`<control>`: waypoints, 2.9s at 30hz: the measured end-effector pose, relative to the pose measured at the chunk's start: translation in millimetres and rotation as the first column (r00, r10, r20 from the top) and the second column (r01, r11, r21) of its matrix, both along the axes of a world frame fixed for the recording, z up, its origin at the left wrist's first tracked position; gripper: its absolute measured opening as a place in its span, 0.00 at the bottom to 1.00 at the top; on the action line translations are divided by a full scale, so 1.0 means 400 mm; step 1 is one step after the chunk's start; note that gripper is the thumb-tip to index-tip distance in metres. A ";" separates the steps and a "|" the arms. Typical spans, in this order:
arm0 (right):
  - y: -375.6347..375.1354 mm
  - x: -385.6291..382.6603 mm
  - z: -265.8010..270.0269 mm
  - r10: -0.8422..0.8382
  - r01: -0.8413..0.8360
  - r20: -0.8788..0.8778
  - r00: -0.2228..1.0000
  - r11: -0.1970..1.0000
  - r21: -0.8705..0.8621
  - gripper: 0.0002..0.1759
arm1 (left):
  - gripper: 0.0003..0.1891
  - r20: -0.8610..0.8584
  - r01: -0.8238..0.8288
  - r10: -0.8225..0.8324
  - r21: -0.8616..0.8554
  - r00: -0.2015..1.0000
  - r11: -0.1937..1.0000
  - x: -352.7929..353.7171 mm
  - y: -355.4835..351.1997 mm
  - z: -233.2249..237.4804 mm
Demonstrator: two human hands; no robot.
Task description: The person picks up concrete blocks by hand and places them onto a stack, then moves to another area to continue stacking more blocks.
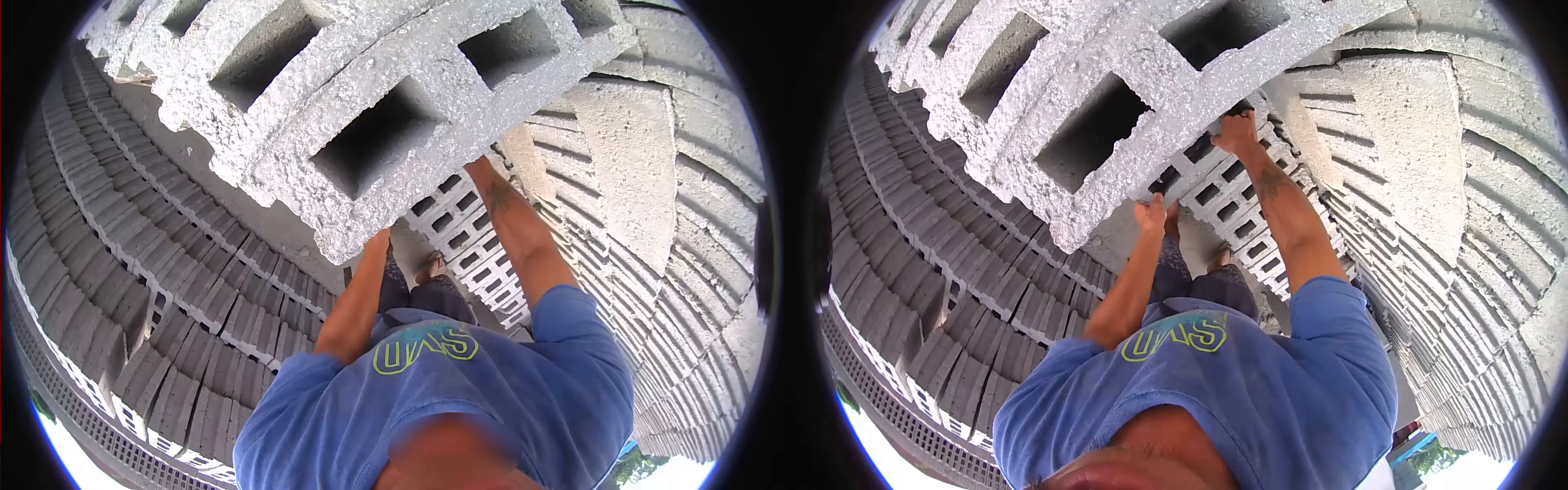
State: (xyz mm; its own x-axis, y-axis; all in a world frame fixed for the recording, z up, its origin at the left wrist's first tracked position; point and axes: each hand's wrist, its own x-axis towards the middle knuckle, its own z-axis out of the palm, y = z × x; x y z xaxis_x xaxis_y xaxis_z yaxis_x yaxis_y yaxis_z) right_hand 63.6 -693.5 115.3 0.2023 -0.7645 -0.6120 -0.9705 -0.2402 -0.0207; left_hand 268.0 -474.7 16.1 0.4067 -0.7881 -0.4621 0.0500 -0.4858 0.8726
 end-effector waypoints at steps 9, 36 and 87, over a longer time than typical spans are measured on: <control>-0.024 0.017 -0.004 -0.045 0.045 0.046 0.998 0.999 -0.001 0.25 | 0.18 0.165 0.209 -0.207 0.002 0.964 0.978 0.039 -0.016 0.030; 0.124 -0.072 0.023 -0.043 0.409 0.499 0.865 0.636 -0.654 0.30 | 0.37 0.165 0.243 -0.302 0.307 0.939 0.920 0.085 -0.222 0.112; 2.620 -0.790 0.167 0.710 0.072 0.461 -0.533 -0.504 0.860 0.29 | 0.43 0.407 0.591 -0.477 0.222 -0.779 -0.776 -1.711 1.627 0.574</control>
